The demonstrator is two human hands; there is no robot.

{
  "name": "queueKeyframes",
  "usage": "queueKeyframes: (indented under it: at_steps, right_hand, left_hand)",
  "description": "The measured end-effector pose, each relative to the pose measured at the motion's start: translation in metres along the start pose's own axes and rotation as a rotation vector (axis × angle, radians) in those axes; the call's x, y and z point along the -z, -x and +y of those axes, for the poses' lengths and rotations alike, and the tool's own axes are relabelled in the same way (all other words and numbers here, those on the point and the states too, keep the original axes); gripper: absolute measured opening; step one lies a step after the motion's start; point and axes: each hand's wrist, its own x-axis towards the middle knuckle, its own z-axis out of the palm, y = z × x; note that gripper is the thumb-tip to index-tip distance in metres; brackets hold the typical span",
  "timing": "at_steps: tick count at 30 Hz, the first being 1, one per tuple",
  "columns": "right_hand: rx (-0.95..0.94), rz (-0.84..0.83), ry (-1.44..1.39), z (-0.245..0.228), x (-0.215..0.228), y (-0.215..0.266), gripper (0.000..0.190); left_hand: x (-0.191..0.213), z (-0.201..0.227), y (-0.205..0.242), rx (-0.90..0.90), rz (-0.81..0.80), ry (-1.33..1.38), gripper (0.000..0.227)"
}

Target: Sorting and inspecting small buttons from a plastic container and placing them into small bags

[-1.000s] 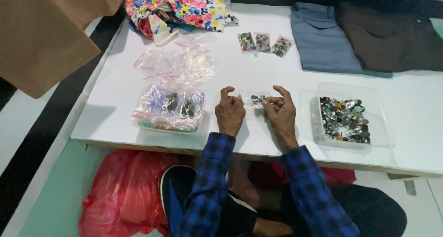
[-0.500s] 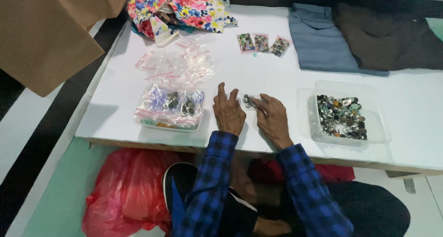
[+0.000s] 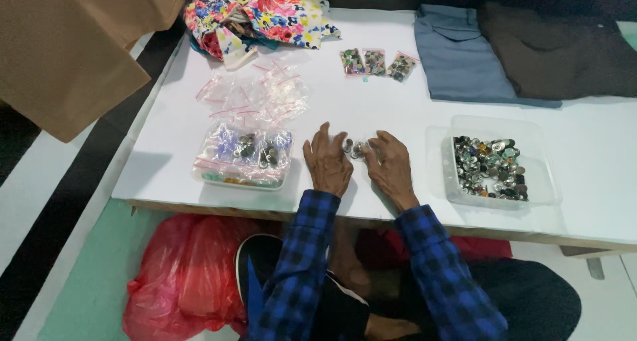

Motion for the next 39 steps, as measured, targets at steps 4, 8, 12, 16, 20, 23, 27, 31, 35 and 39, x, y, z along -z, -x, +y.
queueKeyframes:
  at_steps: [4, 8, 12, 16, 20, 23, 27, 31, 35, 39]
  right_hand:
    - [-0.002, -0.005, -0.068, 0.014, -0.004, 0.002, 0.019]
    - [-0.130, -0.008, -0.157, 0.005, 0.001, 0.005, 0.010]
    - [-0.382, -0.062, -0.296, -0.045, 0.038, -0.006, 0.012]
    - [-0.406, -0.037, -0.452, -0.023, 0.029, -0.004, 0.014]
    - [-0.434, -0.068, -0.697, -0.025, 0.029, -0.004, 0.038]
    - [-0.416, -0.062, -0.726, -0.013, 0.025, -0.002, 0.044]
    - [-0.405, -0.067, -0.794, -0.012, 0.026, -0.003, 0.064]
    - [-0.403, -0.069, -0.808, -0.013, 0.023, -0.002, 0.059]
    - [-0.364, -0.039, -0.879, -0.014, 0.021, 0.000, 0.058]
    - [-0.364, 0.012, -0.974, -0.013, 0.019, 0.004, 0.053]
  left_hand:
    - [-0.012, -0.014, 0.003, 0.192, 0.103, -0.167, 0.027]
    - [-0.023, -0.026, 0.007, 0.200, 0.056, -0.149, 0.015]
    - [-0.009, -0.016, -0.004, 0.207, -0.010, 0.026, 0.011]
    - [-0.010, -0.015, -0.005, 0.274, -0.042, 0.326, 0.014]
    - [-0.008, -0.014, -0.004, 0.353, -0.085, 0.467, 0.027]
    - [-0.010, -0.016, -0.003, 0.371, -0.123, 0.522, 0.033]
    - [0.000, -0.005, -0.006, 0.430, -0.149, 0.621, 0.049]
    - [0.012, -0.003, -0.009, 0.517, -0.243, 0.671, 0.081]
    - [0.014, 0.010, -0.003, 0.593, -0.208, 0.760, 0.071]
    - [0.022, 0.024, 0.007, 0.616, -0.046, 0.838, 0.053]
